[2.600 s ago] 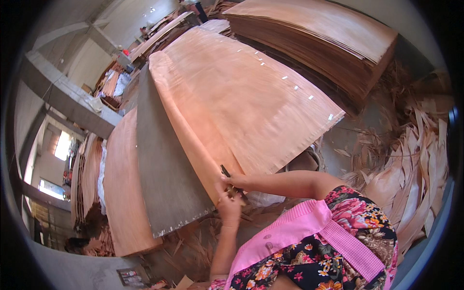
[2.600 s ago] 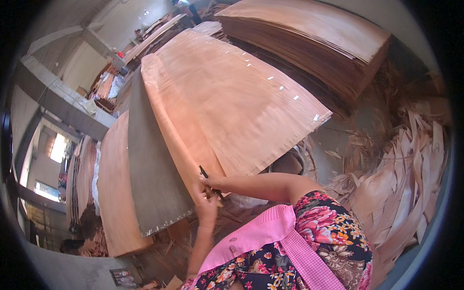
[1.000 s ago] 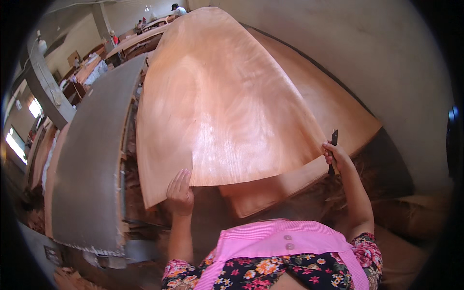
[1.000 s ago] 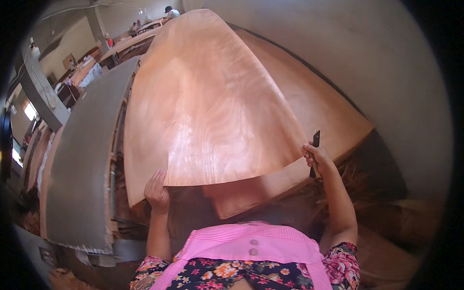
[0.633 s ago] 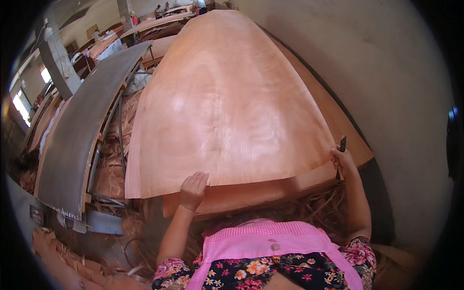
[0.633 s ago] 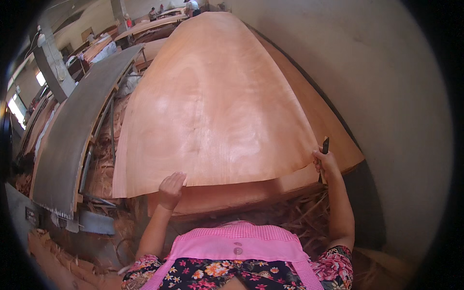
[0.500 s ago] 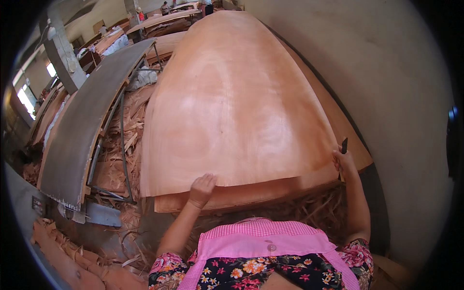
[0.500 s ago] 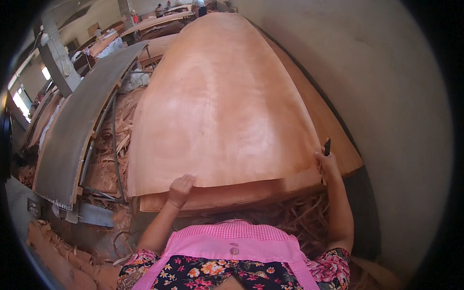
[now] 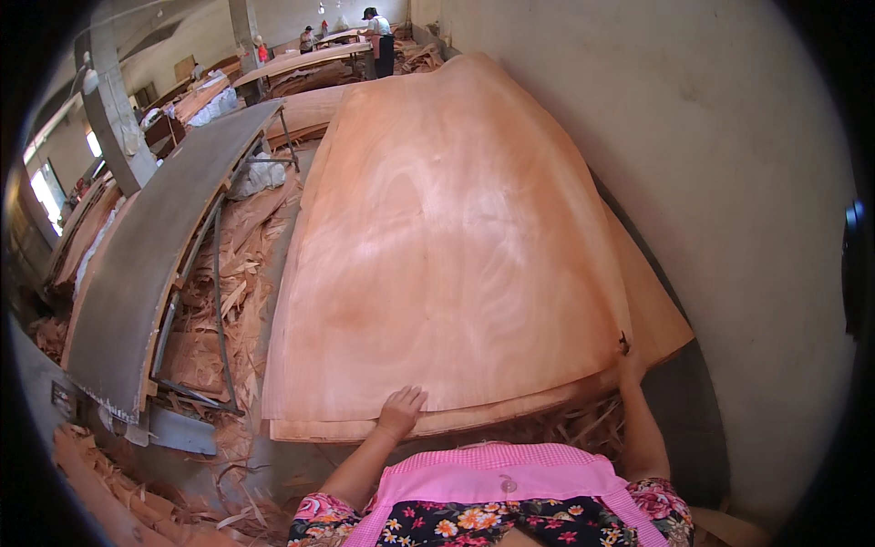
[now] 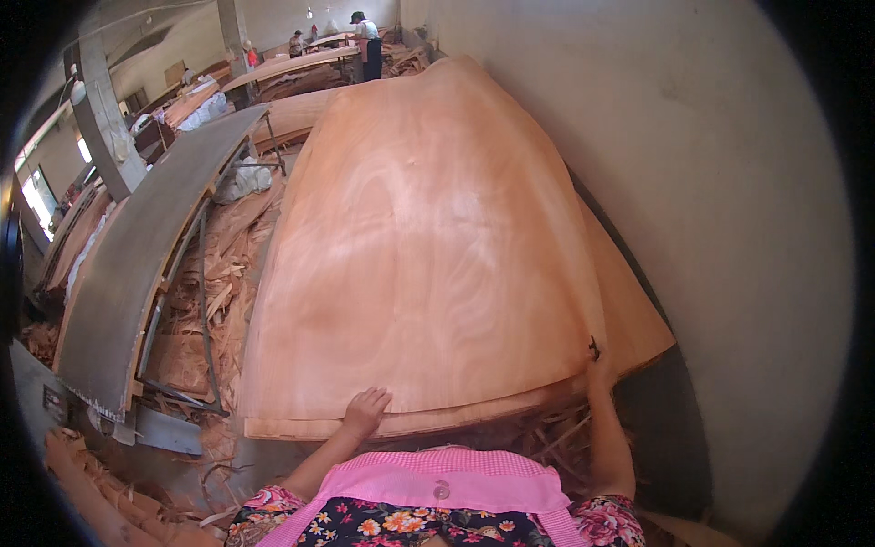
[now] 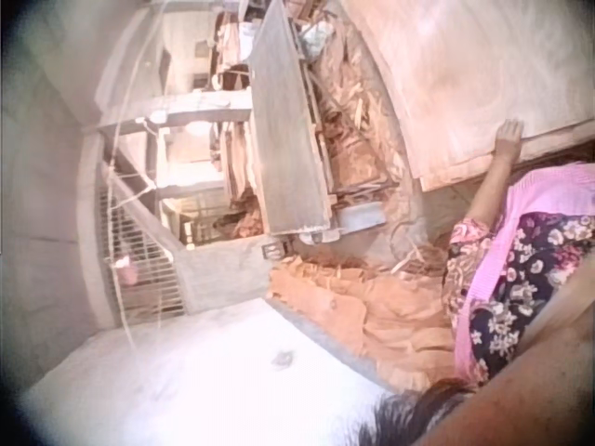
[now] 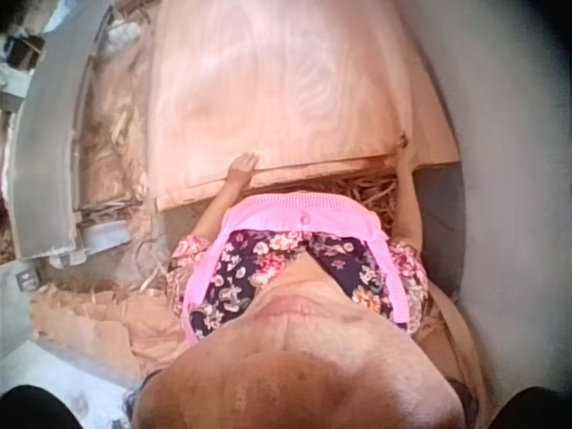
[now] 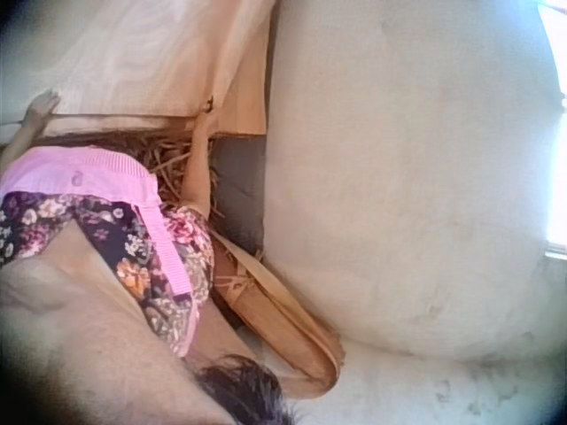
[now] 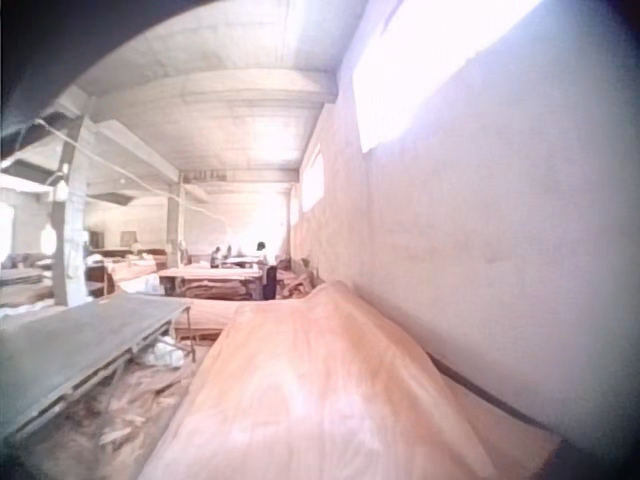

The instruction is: The person trims sheets of wood veneer using a knife, handling pieces individually from a large stack and occasionally using a long wooden guide to align cuts.

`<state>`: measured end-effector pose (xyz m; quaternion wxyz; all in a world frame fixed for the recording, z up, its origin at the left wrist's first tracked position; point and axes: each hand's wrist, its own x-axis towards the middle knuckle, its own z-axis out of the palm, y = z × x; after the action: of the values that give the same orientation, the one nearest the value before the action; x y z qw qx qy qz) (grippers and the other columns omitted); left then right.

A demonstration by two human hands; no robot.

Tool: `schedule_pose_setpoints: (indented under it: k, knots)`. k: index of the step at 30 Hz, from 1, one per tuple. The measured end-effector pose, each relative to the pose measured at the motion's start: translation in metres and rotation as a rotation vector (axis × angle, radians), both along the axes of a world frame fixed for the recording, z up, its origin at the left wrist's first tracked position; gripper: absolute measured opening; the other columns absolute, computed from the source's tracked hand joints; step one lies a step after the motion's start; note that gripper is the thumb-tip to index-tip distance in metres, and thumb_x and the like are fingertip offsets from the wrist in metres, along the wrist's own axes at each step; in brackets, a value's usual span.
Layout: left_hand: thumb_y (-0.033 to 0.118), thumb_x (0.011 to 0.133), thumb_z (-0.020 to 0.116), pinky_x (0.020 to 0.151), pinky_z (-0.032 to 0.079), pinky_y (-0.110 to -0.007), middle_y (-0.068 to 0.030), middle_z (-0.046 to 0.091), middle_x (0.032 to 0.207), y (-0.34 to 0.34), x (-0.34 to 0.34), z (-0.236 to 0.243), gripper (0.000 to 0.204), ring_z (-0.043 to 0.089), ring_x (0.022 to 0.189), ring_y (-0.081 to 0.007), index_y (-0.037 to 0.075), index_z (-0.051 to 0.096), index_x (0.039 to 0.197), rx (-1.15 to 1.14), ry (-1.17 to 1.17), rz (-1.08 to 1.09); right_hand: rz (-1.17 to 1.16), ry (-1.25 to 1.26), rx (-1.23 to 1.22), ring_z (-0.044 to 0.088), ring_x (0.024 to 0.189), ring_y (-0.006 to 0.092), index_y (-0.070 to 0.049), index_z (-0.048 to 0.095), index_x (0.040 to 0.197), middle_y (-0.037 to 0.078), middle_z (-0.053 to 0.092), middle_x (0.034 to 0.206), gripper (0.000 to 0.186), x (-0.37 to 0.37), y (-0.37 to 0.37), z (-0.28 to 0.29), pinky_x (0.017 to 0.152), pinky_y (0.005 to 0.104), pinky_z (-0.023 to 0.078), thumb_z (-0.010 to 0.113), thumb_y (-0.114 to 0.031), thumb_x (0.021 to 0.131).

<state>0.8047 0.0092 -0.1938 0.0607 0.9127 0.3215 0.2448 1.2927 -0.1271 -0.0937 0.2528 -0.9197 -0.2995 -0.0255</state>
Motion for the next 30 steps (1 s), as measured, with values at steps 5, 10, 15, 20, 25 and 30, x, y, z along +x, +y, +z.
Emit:
schedule_pose_setpoints:
  k: [5,10,15,20,25,30]
  knots:
    - [0.013,0.073,0.053,0.089,0.036,-0.043,-0.0097,0.050,0.117,-0.014,0.007,-0.006,0.035,0.046,0.109,-0.0273,0.011,0.053,0.108,-0.044,0.103,0.110,0.013,0.139,0.096,0.058,0.089,0.0283,-0.003,0.054,0.108,0.018,0.059,0.099,0.036,0.036,0.000,-0.027,0.075,0.0384,0.044,0.058,-0.024,0.079]
    - [0.008,0.078,0.044,0.095,0.030,-0.046,-0.0091,0.047,0.123,-0.020,0.019,-0.018,0.039,0.041,0.115,-0.0269,0.014,0.049,0.116,-0.104,0.142,0.198,0.035,0.744,0.413,0.055,0.088,0.0215,-0.006,0.050,0.114,0.008,0.056,0.100,0.034,0.060,-0.020,-0.040,0.072,0.0342,0.045,0.055,-0.017,0.082]
    - [0.008,0.079,0.043,0.096,0.027,-0.048,-0.0073,0.048,0.123,-0.019,0.028,-0.024,0.040,0.040,0.117,-0.0268,0.016,0.049,0.117,-0.202,0.199,0.268,-0.059,1.398,0.918,0.050,0.091,0.0195,-0.014,0.049,0.114,0.002,0.050,0.103,0.033,0.078,-0.043,-0.058,0.074,0.0356,0.045,0.058,-0.015,0.082]
    - [0.010,0.079,0.045,0.095,0.028,-0.048,-0.0075,0.048,0.122,-0.021,0.034,-0.023,0.038,0.041,0.116,-0.0270,0.017,0.050,0.116,-0.205,0.246,0.305,-0.357,1.623,1.420,0.054,0.084,0.0210,-0.014,0.053,0.101,0.001,0.055,0.089,0.021,0.106,-0.031,-0.066,0.072,0.0357,0.046,0.059,-0.011,0.081]
    - [0.008,0.078,0.048,0.094,0.030,-0.047,-0.0085,0.048,0.122,-0.024,0.036,-0.014,0.039,0.042,0.115,-0.0276,0.015,0.050,0.116,-0.181,0.227,0.300,-0.273,1.279,1.346,0.053,0.076,0.0208,-0.006,0.049,0.107,0.004,0.052,0.090,0.029,0.121,-0.012,-0.028,0.066,0.0312,0.045,0.056,-0.001,0.080]
    - [0.004,0.075,0.046,0.094,0.032,-0.045,-0.0106,0.048,0.121,-0.024,0.033,0.001,0.040,0.043,0.114,-0.0292,0.013,0.050,0.115,-0.063,0.155,0.279,0.243,-0.094,0.598,0.054,0.090,0.0256,-0.003,0.046,0.120,0.010,0.054,0.100,0.046,0.126,-0.014,-0.007,0.075,0.0318,0.044,0.054,0.004,0.076]
